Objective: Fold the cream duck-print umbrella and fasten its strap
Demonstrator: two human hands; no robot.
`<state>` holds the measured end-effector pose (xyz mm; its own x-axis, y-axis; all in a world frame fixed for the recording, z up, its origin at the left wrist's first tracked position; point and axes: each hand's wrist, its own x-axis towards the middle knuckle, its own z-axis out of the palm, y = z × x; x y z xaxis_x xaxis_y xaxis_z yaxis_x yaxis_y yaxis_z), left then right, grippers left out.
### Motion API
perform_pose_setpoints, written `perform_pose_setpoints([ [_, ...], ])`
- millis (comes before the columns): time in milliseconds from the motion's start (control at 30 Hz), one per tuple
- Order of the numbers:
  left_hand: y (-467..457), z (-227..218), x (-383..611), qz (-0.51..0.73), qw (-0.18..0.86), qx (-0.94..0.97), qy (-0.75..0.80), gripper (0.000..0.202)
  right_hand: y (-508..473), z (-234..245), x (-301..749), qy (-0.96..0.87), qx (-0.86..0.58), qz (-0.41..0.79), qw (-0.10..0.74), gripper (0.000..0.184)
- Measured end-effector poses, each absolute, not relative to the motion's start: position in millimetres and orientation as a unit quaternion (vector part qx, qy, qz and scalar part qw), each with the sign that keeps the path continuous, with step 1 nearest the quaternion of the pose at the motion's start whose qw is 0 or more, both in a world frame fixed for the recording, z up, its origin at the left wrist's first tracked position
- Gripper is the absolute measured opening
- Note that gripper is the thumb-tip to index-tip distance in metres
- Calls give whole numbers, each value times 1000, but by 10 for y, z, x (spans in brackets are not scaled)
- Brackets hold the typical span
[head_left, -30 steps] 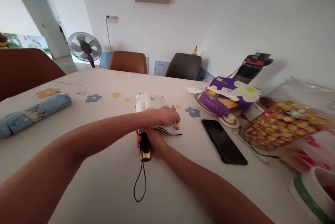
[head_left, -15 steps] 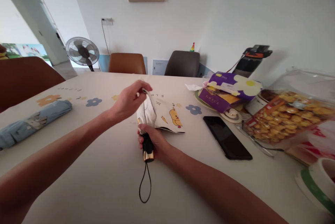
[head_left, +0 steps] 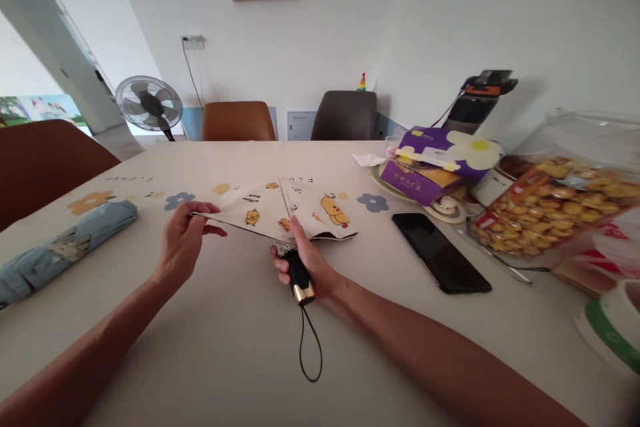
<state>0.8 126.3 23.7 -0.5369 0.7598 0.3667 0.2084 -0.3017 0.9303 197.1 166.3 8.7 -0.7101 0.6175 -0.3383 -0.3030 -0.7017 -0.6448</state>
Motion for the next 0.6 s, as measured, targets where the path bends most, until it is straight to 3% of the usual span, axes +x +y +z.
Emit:
perform_pose_setpoints([
  [333, 1148, 260, -50, 684, 82, 489, 536, 17, 1645, 74, 1931, -324, -355, 829, 285, 44],
  [600, 1167, 163, -262, 549, 27, 608, 573, 12, 1674, 106, 1974, -377, -387, 781, 314, 31],
])
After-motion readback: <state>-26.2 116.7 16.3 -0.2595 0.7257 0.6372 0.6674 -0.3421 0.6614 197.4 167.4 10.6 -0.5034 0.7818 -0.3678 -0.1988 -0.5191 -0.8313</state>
